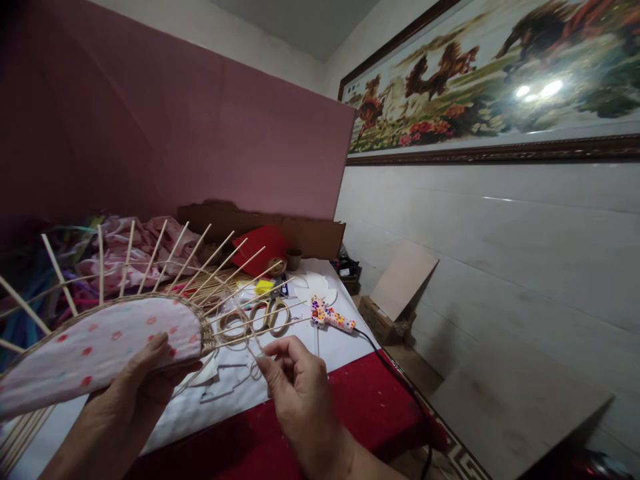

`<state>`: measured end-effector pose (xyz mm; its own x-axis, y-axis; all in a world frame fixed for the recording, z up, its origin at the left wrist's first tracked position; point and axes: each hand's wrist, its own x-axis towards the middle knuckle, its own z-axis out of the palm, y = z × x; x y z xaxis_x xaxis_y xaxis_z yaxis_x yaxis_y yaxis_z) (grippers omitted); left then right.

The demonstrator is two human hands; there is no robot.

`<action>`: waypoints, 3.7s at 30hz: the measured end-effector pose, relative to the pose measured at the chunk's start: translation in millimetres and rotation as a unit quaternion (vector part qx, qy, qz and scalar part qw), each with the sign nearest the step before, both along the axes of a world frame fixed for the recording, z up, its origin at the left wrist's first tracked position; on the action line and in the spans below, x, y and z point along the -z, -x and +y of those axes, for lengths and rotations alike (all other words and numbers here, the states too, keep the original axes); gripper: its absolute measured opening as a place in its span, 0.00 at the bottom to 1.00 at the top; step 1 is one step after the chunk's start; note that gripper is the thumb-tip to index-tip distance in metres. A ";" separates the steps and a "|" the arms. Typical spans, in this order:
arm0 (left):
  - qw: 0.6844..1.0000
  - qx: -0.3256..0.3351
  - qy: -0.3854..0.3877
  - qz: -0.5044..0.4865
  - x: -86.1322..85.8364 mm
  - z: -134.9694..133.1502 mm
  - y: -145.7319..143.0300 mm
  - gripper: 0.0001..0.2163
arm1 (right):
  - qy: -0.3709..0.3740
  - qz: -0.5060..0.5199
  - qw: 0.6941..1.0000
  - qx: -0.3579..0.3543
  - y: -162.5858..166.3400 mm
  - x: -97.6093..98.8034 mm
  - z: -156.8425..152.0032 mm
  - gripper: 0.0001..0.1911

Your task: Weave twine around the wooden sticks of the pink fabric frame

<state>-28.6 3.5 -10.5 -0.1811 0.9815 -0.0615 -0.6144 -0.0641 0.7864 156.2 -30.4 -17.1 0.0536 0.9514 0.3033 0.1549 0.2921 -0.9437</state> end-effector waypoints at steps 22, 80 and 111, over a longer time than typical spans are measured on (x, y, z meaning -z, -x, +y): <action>0.999 0.013 0.012 0.028 5.8 -2.8 -0.9 0.06 | -0.039 0.017 0.996 0.073 17.1 13.5 -3.1 0.13; 1.000 -0.014 -0.020 0.009 -2.4 -5.3 -7.5 0.10 | -0.059 0.016 0.994 0.092 22.7 21.7 -8.3 0.13; 0.998 0.049 -0.025 -0.013 -6.4 -6.0 -6.0 0.06 | -0.013 0.055 0.995 0.083 38.2 41.5 0.9 0.14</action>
<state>-22.6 -2.5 -4.1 -0.0836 0.9964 -0.0153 -0.6403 -0.0419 0.7670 117.9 -29.5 -58.6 0.2431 0.9184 0.3120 0.0994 0.2964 -0.9499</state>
